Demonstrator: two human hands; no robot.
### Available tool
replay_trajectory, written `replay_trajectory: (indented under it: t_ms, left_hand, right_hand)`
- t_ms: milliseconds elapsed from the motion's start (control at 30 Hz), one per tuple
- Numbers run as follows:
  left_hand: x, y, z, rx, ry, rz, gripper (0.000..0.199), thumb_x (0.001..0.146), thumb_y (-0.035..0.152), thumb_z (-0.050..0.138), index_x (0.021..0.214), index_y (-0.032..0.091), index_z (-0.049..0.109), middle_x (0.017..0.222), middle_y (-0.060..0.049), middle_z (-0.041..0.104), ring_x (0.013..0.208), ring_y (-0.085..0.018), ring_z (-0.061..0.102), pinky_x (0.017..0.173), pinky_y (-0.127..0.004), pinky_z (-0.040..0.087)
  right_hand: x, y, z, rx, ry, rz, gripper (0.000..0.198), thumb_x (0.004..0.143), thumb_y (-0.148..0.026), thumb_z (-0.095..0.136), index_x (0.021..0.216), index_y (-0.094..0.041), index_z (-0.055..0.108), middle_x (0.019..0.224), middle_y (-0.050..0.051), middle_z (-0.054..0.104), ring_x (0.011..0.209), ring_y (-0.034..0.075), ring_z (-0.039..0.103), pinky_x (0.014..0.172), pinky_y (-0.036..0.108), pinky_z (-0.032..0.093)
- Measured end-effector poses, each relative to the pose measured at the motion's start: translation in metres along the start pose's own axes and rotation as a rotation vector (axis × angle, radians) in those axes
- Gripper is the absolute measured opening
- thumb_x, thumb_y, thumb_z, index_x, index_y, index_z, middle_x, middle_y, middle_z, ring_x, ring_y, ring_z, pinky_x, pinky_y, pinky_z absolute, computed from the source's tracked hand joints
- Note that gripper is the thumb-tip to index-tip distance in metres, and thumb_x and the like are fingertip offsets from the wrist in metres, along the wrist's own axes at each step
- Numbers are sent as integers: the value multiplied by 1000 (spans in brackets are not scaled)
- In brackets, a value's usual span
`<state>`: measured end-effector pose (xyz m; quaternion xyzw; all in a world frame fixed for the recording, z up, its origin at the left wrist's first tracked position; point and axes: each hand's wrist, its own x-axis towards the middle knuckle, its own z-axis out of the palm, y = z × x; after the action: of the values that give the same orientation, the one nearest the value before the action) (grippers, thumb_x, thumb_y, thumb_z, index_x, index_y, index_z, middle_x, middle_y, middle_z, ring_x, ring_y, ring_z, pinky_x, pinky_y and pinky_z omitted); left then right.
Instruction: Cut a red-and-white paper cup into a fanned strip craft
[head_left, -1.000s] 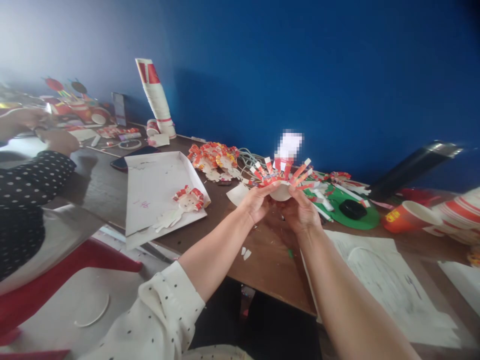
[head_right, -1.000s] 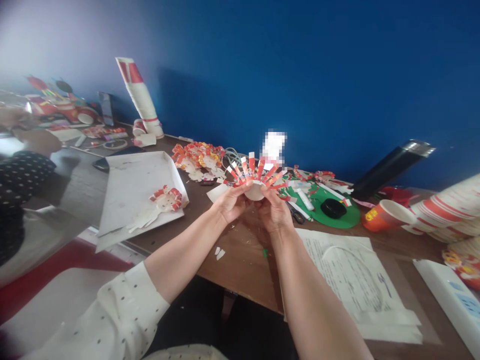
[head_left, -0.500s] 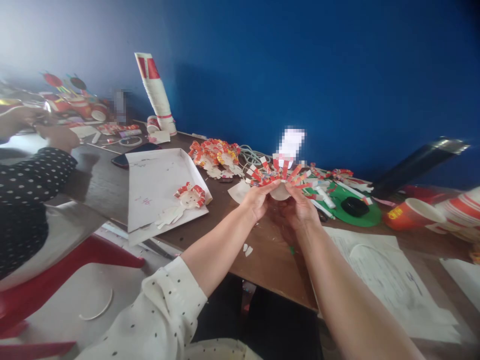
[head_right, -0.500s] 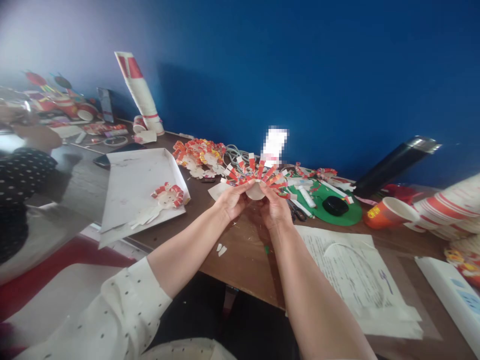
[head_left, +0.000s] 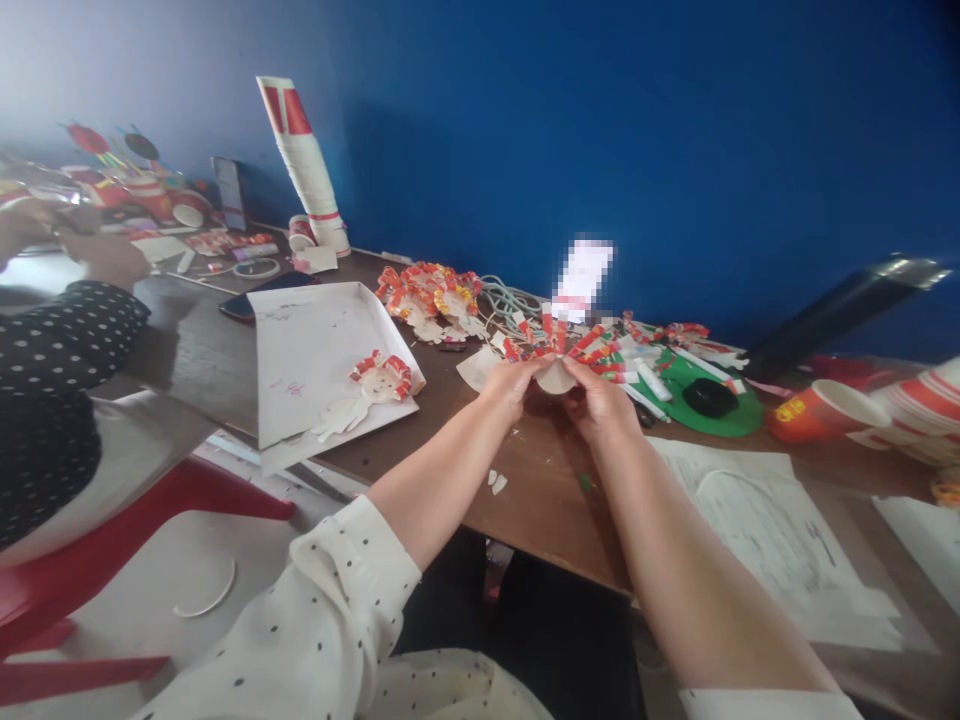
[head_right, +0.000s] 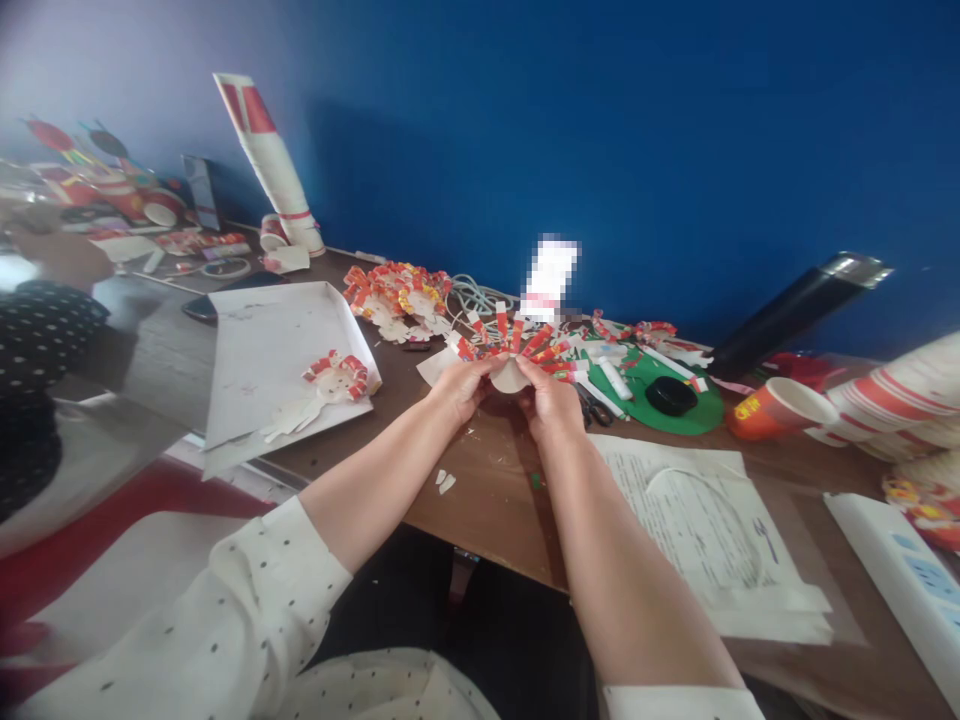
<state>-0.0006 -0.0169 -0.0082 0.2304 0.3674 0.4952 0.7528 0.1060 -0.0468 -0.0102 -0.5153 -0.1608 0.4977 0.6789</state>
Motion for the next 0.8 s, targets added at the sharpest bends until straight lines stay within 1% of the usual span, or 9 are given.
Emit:
replay_trajectory:
  t_ms: [100, 200, 267, 333, 400, 500, 567, 700, 800]
  left_hand:
    - [-1, 1, 0, 24, -12, 1, 19, 60, 16, 82, 72, 10, 68, 69, -7, 68, 63, -16, 62, 75, -36, 53]
    - [-1, 2, 0, 46, -32, 4, 24, 57, 17, 84, 74, 12, 68, 72, -7, 70, 68, -17, 65, 77, -35, 54]
    - [-1, 1, 0, 54, -45, 7, 28, 54, 17, 85, 76, 12, 69, 74, -7, 71, 71, -19, 66, 79, -36, 54]
    - [-1, 0, 0, 42, -58, 23, 32, 52, 17, 86, 79, 12, 69, 78, -7, 71, 74, -19, 67, 82, -36, 54]
    - [0, -2, 0, 20, -65, 53, 34, 52, 16, 85, 83, 12, 70, 81, -8, 72, 76, -19, 67, 86, -37, 54]
    - [2, -5, -1, 24, -44, 87, 34, 53, 18, 85, 84, 11, 71, 86, -10, 72, 78, -20, 68, 89, -39, 53]
    - [4, -6, -2, 46, -23, 93, 34, 54, 20, 85, 83, 10, 71, 87, -11, 72, 80, -21, 68, 90, -41, 52]
    - [2, -3, -3, 72, 12, 75, 30, 58, 22, 84, 82, 11, 69, 84, -10, 71, 80, -21, 68, 85, -39, 54]
    - [-2, 2, 0, 93, 17, 22, 23, 64, 23, 81, 77, 11, 67, 75, -8, 68, 74, -18, 65, 77, -36, 55]
  right_hand:
    - [0, -5, -3, 17, -94, 64, 28, 56, -18, 86, 75, -19, 65, 68, -1, 69, 51, 10, 57, 30, 18, 34]
    - [-1, -8, -4, -15, -142, 58, 29, 58, -22, 86, 78, -18, 67, 71, 0, 70, 53, 10, 57, 33, 19, 35]
    - [-3, -8, -2, -47, -109, 28, 30, 56, -23, 87, 78, -15, 67, 66, -1, 68, 51, 9, 55, 33, 18, 33]
    - [-5, -6, 1, -45, -47, 5, 30, 56, -22, 86, 77, -14, 66, 63, -1, 66, 50, 9, 55, 33, 18, 33]
    - [-6, -4, 4, -6, -14, -11, 28, 57, -19, 84, 78, -13, 66, 67, 1, 68, 54, 11, 58, 35, 18, 37]
    - [-6, 0, 8, 41, -19, -30, 26, 59, -15, 81, 81, -13, 66, 74, 2, 71, 59, 12, 61, 41, 20, 46]
    - [-5, 1, 8, 37, -31, -26, 23, 62, -15, 79, 81, -14, 65, 75, 1, 70, 59, 12, 61, 43, 20, 47]
    - [-4, 0, 5, 13, -94, -1, 14, 72, -17, 73, 84, -15, 64, 71, -1, 68, 57, 10, 60, 39, 17, 41]
    - [-4, -2, 5, 24, -63, -25, 15, 72, -15, 72, 85, -14, 64, 70, -1, 67, 55, 10, 60, 38, 17, 40]
